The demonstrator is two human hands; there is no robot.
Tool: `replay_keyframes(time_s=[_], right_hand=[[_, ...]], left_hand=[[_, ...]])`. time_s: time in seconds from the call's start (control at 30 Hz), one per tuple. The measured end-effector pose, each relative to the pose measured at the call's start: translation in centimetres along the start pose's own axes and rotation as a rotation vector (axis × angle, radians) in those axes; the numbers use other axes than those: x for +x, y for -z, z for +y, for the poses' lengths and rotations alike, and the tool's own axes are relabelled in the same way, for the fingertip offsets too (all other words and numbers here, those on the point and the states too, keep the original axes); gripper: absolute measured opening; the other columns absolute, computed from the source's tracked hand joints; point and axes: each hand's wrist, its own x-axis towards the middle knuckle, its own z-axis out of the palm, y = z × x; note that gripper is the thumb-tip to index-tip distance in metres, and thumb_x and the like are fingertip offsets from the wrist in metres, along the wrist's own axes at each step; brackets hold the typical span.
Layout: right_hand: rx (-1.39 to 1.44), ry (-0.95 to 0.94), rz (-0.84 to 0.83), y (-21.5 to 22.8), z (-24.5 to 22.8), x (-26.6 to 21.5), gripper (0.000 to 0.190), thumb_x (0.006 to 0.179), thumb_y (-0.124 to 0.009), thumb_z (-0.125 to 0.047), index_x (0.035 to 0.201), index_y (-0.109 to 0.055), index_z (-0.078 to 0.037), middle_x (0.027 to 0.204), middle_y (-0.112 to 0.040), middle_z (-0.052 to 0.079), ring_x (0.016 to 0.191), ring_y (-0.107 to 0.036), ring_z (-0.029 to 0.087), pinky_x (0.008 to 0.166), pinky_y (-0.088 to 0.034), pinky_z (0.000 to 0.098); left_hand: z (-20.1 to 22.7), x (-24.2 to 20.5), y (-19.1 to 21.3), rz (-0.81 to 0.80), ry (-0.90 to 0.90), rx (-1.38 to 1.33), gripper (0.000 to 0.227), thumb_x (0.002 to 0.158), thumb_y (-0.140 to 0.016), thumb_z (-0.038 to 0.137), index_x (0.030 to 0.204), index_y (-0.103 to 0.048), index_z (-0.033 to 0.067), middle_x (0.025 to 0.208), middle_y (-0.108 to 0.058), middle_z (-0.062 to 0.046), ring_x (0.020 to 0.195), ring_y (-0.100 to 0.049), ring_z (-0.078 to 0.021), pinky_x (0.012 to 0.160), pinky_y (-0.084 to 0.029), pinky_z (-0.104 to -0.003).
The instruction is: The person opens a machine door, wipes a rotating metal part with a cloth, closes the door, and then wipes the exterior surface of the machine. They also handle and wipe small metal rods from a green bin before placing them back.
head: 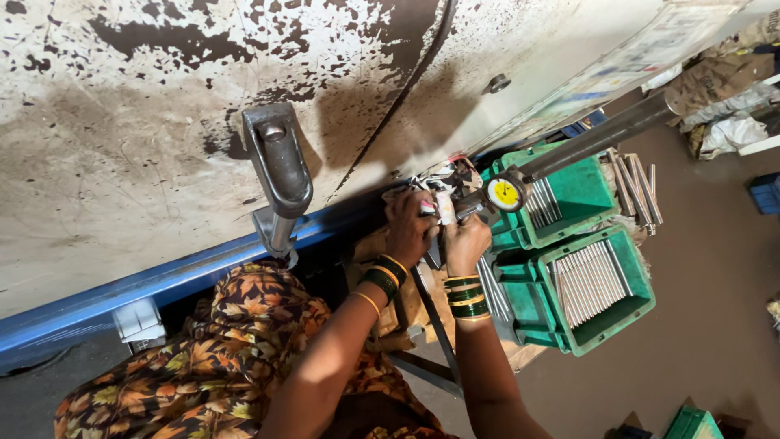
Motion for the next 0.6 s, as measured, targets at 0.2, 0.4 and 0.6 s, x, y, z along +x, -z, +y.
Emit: replay_keyframes(time_s=[0.2,0.4,0.6], right_hand=[[-0.006,-0.029,0.001,-0.12,-0.14,0.00,0.022,0.085,-0.084,-0.021,0.085,-0.073,-0.002,0.077,-0.068,0.019,0.064,-0.065,0.039,0.058,-0.049,0.0452],[-0.048,-0.038,-0.005,-0.07,-0.12,-0.10,0.020,0.083,-0.082,-0.018,0.081,-0.070,-0.002,0.076,-0.067,0.019,0.067,-0.065,0.040,0.060,-0.049,0.0467],[-0.041,-0.083,-0.002,-0.27,-0.29,-0.13,0.026,0.086,-0.083,-0.022,0.079,-0.070,-0.001,0.074,-0.066,0.020,0.065,-0.065,0.040,0.059,-0.049,0.0470]], left_hand=[[-0.01,0.18,0.08,-0.005,0.003,0.007,0.014,0.067,-0.082,0.011,0.078,-0.073,0.0106,0.136,-0.053,-0.007,0.137,-0.041,-0.0354,0.108,-0.029,-0.057],[-0.02,0.11,0.01,-0.035,0.017,0.014,0.016,0.066,-0.083,0.013,0.080,-0.075,0.0107,0.134,-0.053,-0.007,0.137,-0.041,-0.0355,0.107,-0.029,-0.057],[-0.48,0.10,-0.29,-0.036,0.005,0.022,0.016,0.068,-0.082,0.013,0.082,-0.077,0.0113,0.134,-0.053,-0.009,0.136,-0.040,-0.0369,0.107,-0.029,-0.058]])
